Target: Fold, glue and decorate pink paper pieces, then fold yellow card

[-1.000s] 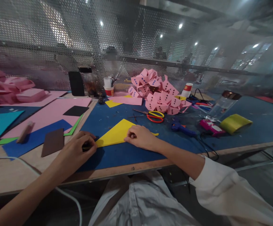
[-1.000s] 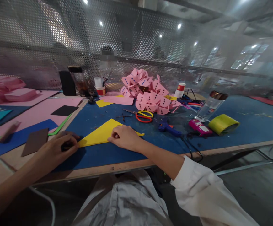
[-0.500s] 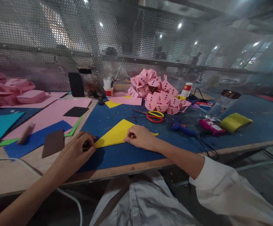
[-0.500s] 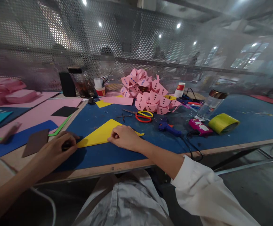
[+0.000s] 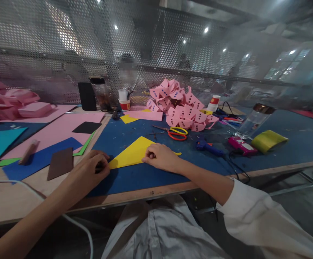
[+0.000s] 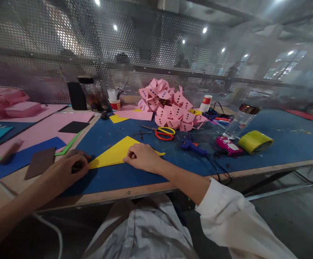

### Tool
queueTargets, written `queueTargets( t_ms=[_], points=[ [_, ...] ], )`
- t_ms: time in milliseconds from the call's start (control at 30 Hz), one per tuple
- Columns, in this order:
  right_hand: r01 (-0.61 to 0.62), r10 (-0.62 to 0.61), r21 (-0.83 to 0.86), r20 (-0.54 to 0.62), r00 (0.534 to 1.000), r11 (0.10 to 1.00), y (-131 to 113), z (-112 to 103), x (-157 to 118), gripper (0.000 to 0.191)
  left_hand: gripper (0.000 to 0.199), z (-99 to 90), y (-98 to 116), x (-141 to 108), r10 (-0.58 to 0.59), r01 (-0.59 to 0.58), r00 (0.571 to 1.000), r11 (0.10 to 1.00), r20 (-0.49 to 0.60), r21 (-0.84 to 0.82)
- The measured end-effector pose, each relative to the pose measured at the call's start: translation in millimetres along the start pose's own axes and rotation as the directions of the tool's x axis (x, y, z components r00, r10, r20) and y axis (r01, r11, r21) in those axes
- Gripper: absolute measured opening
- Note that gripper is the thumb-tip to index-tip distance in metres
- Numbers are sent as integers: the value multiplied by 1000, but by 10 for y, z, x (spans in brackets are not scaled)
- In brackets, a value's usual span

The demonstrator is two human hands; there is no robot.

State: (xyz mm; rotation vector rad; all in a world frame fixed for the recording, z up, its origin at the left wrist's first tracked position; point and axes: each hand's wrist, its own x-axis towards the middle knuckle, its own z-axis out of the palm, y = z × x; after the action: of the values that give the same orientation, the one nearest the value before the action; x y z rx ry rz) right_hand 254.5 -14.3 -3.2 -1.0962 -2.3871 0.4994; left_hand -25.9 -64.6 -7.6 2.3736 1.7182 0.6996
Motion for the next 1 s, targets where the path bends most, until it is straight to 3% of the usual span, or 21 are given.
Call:
queueTargets(
  t_ms=[233,467,667,767,1000],
  points=[
    [-5,5,-1,-8,1000,1000,-2,-9,-3,15,12,-2,31,-29,40,-40,999,999,-22,13],
    [-3,3,4,-11,1000,1000,-4,-8,0,15,16,115,-143,-52,30,-29,998,999,-60,20],
    [-2,2,-9,-14,1000,1000,-2,-6,-1,15,11,111,-163,-71,-51,49,993,999,-106,-19],
    [-8,7,-11,-8,1000,1000,-5,-4,-3,16,20,64,-145,-78,-47,43,995,998,-85,-45],
    [6,-6,-5,-11,1000,1000,-9,-8,-4,16,18,-4,-121,-117,-41,37,999,992,-32,-117]
  ],
)
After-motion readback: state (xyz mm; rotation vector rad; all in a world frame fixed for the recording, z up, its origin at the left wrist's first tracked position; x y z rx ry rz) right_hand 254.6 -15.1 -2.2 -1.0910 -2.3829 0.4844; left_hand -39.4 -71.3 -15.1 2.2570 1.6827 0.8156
